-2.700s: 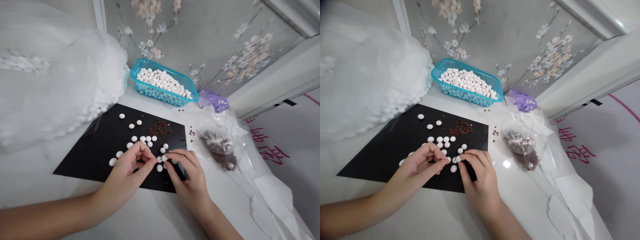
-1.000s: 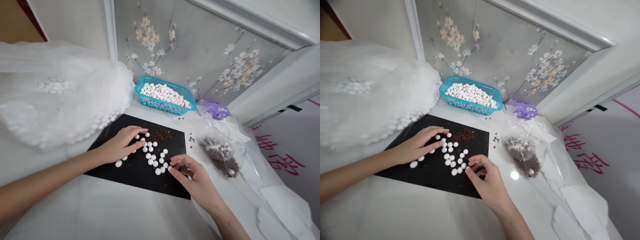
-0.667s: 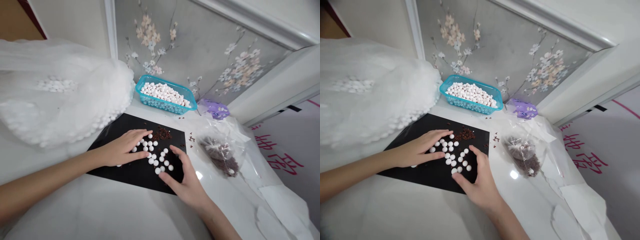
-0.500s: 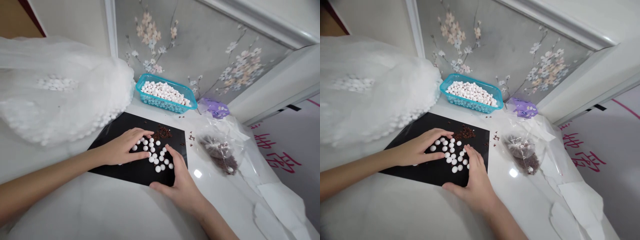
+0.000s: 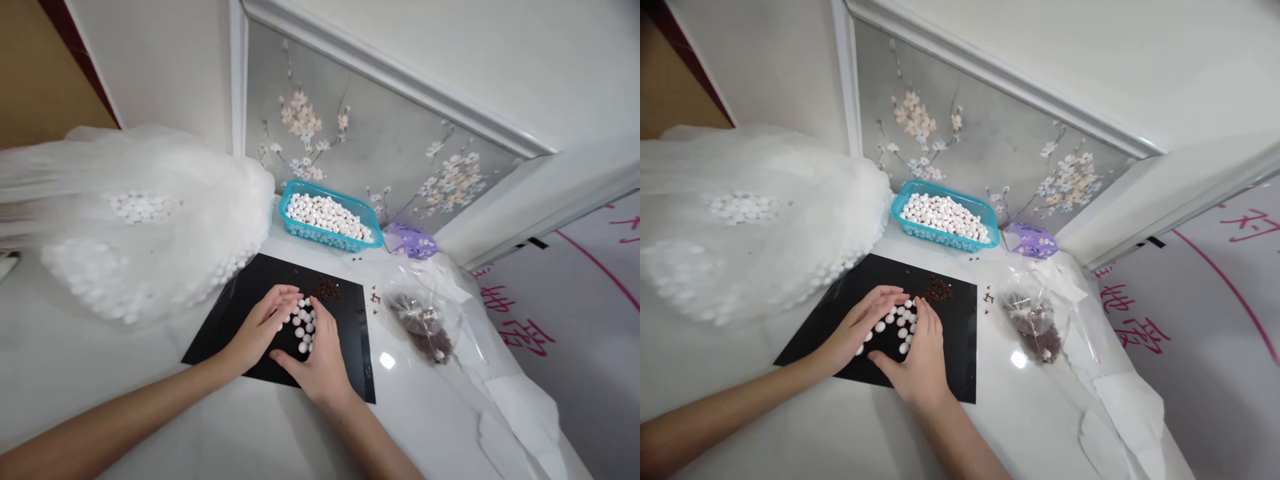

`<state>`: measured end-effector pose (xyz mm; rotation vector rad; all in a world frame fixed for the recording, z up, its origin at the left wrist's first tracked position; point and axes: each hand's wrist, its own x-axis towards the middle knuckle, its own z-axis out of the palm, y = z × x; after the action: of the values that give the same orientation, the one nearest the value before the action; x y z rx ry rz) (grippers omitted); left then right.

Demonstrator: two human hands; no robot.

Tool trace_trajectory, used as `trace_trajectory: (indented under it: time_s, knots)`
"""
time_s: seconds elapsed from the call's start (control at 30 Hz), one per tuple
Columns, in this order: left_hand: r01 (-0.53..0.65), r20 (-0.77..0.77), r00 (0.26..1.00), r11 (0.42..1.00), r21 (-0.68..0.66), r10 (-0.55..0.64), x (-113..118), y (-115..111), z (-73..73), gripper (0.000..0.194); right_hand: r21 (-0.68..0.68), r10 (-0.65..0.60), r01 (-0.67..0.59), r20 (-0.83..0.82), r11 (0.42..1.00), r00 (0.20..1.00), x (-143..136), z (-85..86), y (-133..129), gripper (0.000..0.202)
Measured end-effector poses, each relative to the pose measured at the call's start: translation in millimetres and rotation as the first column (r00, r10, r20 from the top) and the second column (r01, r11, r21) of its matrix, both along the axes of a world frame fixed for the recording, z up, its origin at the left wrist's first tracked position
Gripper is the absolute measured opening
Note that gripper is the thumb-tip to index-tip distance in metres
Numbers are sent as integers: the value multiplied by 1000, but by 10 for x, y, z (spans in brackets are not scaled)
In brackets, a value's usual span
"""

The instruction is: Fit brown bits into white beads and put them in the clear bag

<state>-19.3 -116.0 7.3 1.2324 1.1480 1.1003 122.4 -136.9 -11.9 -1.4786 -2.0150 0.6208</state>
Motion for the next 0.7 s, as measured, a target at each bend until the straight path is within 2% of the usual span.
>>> trace_trajectory:
  time_s: [0.13,0.27,0.37,0.5,0.7]
  knots:
    - [-103,90,990,994,-32,105,-2,-6,9,26,78,1,-6,64,997,998,-107,44,98,66]
    - [-190,102,976,981,-49,194,-17,17,-7,24,126,51,-72,157,989,986,-177,95,216,54]
    - [-252,50,966,967,-20,253,-34,31,-39,22,123,88,-118,226,985,970,-217,120,287,43]
    - [-316,61,947,949,-20,316,-73,47,-76,22,86,127,-166,346,982,930,-270,155,378,22]
    - [-351,13,936,936,-33,352,-158,79,-90,22,78,172,-245,511,966,842,-336,226,496,18]
